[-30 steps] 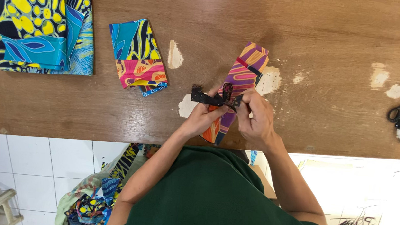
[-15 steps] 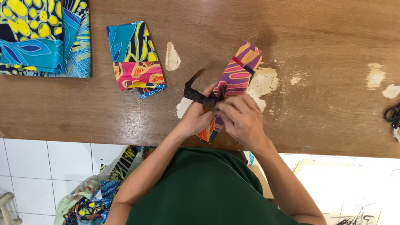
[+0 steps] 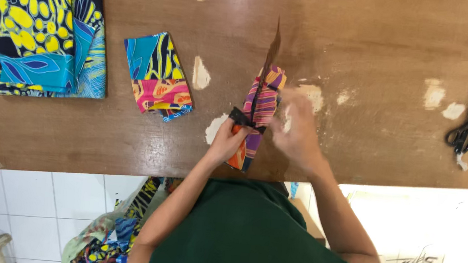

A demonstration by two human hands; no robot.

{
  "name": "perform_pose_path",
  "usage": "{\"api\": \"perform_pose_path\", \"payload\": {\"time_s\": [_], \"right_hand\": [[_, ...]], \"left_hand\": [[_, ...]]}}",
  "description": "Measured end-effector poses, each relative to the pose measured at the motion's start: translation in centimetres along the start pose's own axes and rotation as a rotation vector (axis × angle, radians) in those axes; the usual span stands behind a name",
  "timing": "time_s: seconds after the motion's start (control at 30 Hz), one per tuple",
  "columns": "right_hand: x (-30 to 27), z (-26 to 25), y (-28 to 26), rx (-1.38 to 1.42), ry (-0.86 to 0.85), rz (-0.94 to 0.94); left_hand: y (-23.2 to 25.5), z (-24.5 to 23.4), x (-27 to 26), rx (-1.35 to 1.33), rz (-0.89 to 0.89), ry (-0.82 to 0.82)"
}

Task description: The person ties a ribbon around a folded fabric bundle, then cuts the ribbon with scissors. They then unfold a large patterned fabric, fold it, and cut it into long strips using scissors. The cut strips are gathered and stacked on the table.

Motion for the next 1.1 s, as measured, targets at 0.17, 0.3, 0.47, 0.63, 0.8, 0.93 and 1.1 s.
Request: {"api": "perform_pose_path", "payload": {"time_s": [0.17,0.3,0.47,0.63,0.8,0.93,1.1], "right_hand": [[-3.4,4.2,1.1,-0.13,-0.213,-0.097],[-4.9,3.8,3.7,0.207,-0.361,0.055],[-4.8,2.5,5.5,0.63,-0.466,0.3],[-5.0,1.6,5.0,0.54,-0.484,0.078],[-5.0,-2.7,4.4,1.065,-0.209,-0.02],[-5.7,-8.1,6.3,0.853,0.106,0.161],[-5.3,-7.4,11.0,-0.03,-0.03,0.583]], "left_hand": [[-0.9,-1.3,0.0,0.033,-0.022,0.037],[0.1,-1.7,0.3,0.028,-0.069,0.059],[0.7,-0.3,0.5,-0.041,-0.12,-0.04],[-2.2,-0.6,1.7,-0.032,-0.049,-0.032],[-5.3,-4.6,3.0,-0.063,0.025,0.135],[-5.1,-5.1,3.1,0.04,0.062,0.105],[-1.8,-1.6,3.5,0.626,-0.015,0.298]]}}
Point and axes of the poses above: each hand's wrist, its own x-axis towards the middle knuckle, its own z-axis out of the palm, y = z × x, the point moved 1 cm from there along x, towards the middle knuckle, and after that the axes turned 12 degrees about -x, right-handed, at the moved point
